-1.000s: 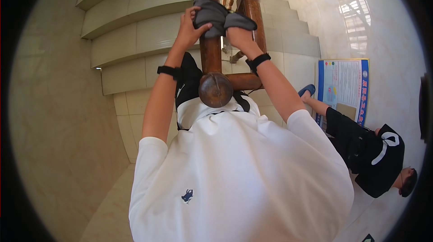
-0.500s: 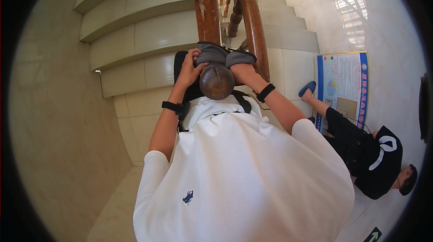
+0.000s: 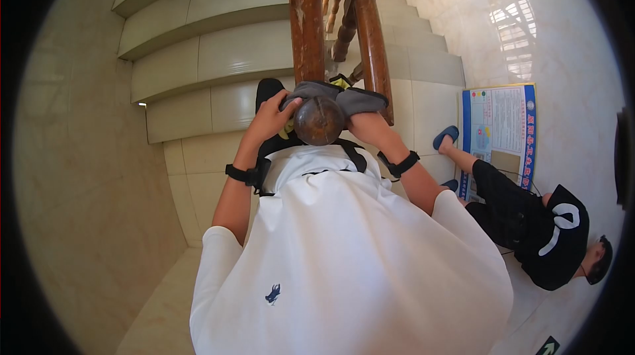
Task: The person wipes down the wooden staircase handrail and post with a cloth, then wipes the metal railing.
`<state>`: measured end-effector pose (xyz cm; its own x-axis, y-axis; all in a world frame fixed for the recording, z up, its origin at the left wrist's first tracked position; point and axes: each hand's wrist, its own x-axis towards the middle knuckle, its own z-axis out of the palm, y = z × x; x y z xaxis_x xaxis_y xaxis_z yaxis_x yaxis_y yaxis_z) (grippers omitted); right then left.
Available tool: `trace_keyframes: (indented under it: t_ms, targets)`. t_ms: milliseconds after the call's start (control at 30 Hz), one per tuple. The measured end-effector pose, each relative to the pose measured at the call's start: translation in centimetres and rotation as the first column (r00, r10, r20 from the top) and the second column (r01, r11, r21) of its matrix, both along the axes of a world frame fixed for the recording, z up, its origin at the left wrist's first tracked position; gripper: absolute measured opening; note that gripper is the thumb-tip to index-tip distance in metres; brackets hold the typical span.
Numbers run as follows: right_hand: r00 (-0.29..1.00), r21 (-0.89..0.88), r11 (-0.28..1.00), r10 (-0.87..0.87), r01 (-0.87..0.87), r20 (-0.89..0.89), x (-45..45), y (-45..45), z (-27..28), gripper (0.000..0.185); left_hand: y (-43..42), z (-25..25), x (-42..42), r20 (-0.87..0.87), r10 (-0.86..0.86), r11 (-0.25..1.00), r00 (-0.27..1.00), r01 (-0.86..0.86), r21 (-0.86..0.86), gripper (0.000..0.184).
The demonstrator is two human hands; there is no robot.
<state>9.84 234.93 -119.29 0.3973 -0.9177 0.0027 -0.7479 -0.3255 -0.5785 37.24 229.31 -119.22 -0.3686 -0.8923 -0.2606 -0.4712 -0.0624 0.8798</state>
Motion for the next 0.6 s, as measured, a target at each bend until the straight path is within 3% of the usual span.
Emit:
trace_keyframes:
  t_ms: [100,200,233,300,400,467,533,600]
  targets:
    - [0.998,0.025,0.999,-0.036,0.034,0.055,-0.3,1.2,0.0,0.041,0.7,0.8,0.1,-0.048,-0.002,0.999,0.999,0.004,0.045,0.031]
    - [0.985,-0.081,0.994,-0.056,0.070,0.163,-0.2,2.6,1.9,0.037,1.3,3.7,0.3,-0.047,0.002,0.995,0.999,0.003,0.102,0.032]
    - [0.966,-0.017,0.991,-0.123,0.131,0.228,0.1,3.1,2.9,0.036,1.7,4.3,0.5,-0.040,0.006,0.992,0.999,-0.001,0.126,0.035]
    - [0.903,0.116,0.965,-0.260,0.234,0.341,0.9,3.7,4.8,0.033,2.2,4.4,1.0,-0.200,0.055,0.994,0.978,-0.036,0.100,0.033]
    - [0.805,0.520,0.840,-0.412,0.154,0.427,0.9,4.6,7.1,0.032,3.7,7.0,1.9,-0.336,0.052,0.994,0.940,-0.015,0.113,0.030]
    - [0.829,0.340,0.938,-0.237,0.060,0.507,1.5,5.4,8.7,0.033,3.6,7.4,3.8,-0.445,-0.028,0.979,0.895,0.115,0.169,0.027]
    - [0.851,0.136,0.990,-0.047,-0.029,0.523,1.0,5.5,9.6,0.034,3.8,7.9,5.0,-0.434,-0.141,0.950,0.890,0.244,0.192,0.026]
    - [0.727,0.390,0.916,-0.332,0.095,0.602,0.8,5.4,10.4,0.032,4.2,8.2,5.7,-0.356,-0.205,0.917,0.912,0.306,0.256,0.027]
